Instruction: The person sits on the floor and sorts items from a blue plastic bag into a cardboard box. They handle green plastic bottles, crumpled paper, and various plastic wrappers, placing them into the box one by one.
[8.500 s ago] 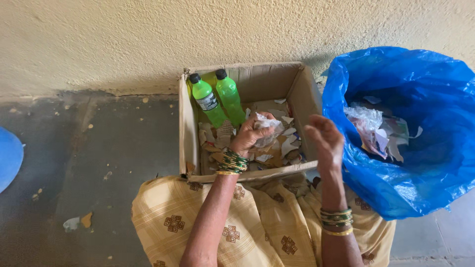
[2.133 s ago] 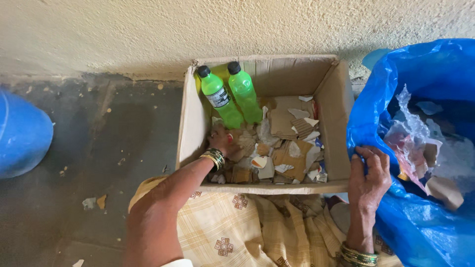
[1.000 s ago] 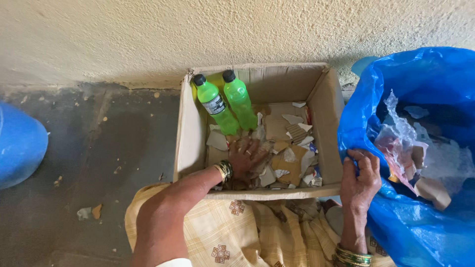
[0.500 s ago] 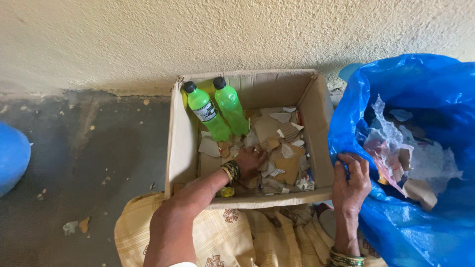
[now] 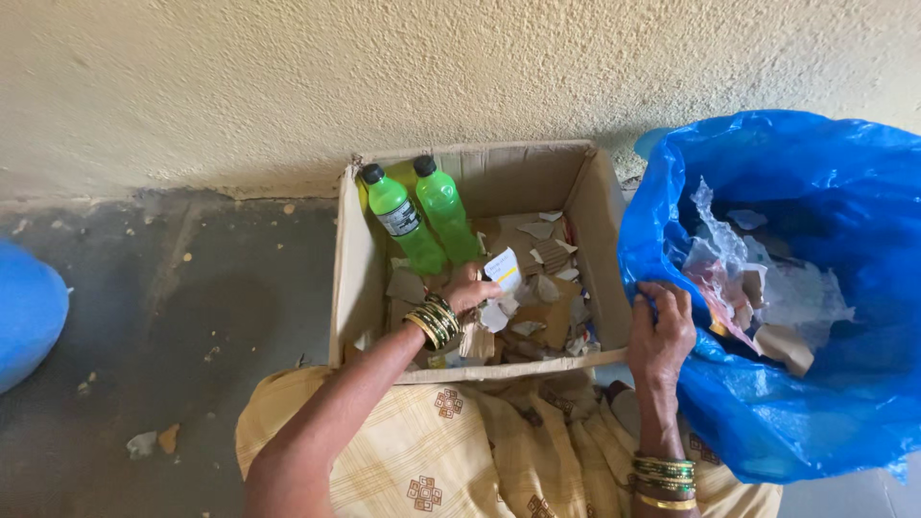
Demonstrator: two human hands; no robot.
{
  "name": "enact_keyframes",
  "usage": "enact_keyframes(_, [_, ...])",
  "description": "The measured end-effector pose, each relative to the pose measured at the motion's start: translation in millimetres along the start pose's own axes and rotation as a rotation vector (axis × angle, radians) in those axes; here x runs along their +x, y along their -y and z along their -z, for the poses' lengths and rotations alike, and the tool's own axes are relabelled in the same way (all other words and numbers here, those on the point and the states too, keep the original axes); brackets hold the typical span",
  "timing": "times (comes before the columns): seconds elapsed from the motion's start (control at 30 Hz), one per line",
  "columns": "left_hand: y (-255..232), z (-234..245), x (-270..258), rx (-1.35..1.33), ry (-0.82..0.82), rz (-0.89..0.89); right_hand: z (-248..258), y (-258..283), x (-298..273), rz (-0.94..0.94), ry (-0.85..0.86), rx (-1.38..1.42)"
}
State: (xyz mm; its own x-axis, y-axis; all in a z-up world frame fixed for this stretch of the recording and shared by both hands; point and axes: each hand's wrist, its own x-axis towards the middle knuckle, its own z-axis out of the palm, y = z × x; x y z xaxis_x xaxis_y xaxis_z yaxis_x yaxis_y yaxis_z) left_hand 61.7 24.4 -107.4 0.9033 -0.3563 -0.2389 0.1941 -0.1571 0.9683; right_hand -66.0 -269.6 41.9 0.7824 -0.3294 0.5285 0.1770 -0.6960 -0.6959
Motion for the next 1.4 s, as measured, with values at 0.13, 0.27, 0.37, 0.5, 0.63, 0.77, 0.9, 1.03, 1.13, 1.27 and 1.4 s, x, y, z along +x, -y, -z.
enact_keyframes(0.13, [-20.2, -4.5, -4.1, -0.368, -0.015, -0.051, 5.7, 15.3, -4.9, 0.176, -0.092, -0.239])
enact_keyframes(0.27, [-29.6, -22.0, 11.3, -0.508, 0.066, -0.279, -0.5, 32.5, -12.0, 0.095, 0.000, 0.011])
enact_keyframes(0.37, [-28.7, -33.0, 21.2, -0.486, 0.015, -0.341, -22.2, 42.1, -12.3, -0.199, 0.134, 0.353])
enact_keyframes(0.5, [-35.3, -30.8, 15.7, -0.585, 0.051, -0.325, -53.6, 36.9, -1.7, -0.560, 0.245, 0.851])
enact_keyframes(0.63, [-69.6, -15.8, -12.6, -0.555, -0.024, -0.341, -69.1, 19.0, 3.4, -0.644, 0.365, 0.973])
enact_keyframes(0.77, [-106.7, -14.9, -56.7, -0.756, 0.088, -0.186, -70.3, 5.1, -4.6, -0.610, 0.254, 0.936])
enact_keyframes(0.9, [-141.9, -14.8, -83.2, -0.840, 0.110, -0.295, -69.2, 15.5, -4.3, -0.598, 0.163, 0.974])
enact_keyframes(1.03, [-156.9, -14.7, -96.3, -0.871, 0.111, -0.283, -58.2, 33.5, -8.0, -0.531, 0.086, 1.142])
enact_keyframes(1.13, [-161.3, -12.1, -100.6, -0.842, 0.155, -0.321, -42.7, 40.6, -5.5, -0.409, 0.037, 1.167])
enact_keyframes(1.27, [-159.2, -11.8, -102.5, -0.736, 0.150, -0.358, -4.5, 26.4, 13.9, -0.256, -0.110, 1.094])
enact_keyframes(1.4, [-160.2, -10.6, -99.6, -0.679, 0.159, -0.376, 40.8, -0.5, 47.4, -0.147, -0.293, 1.041])
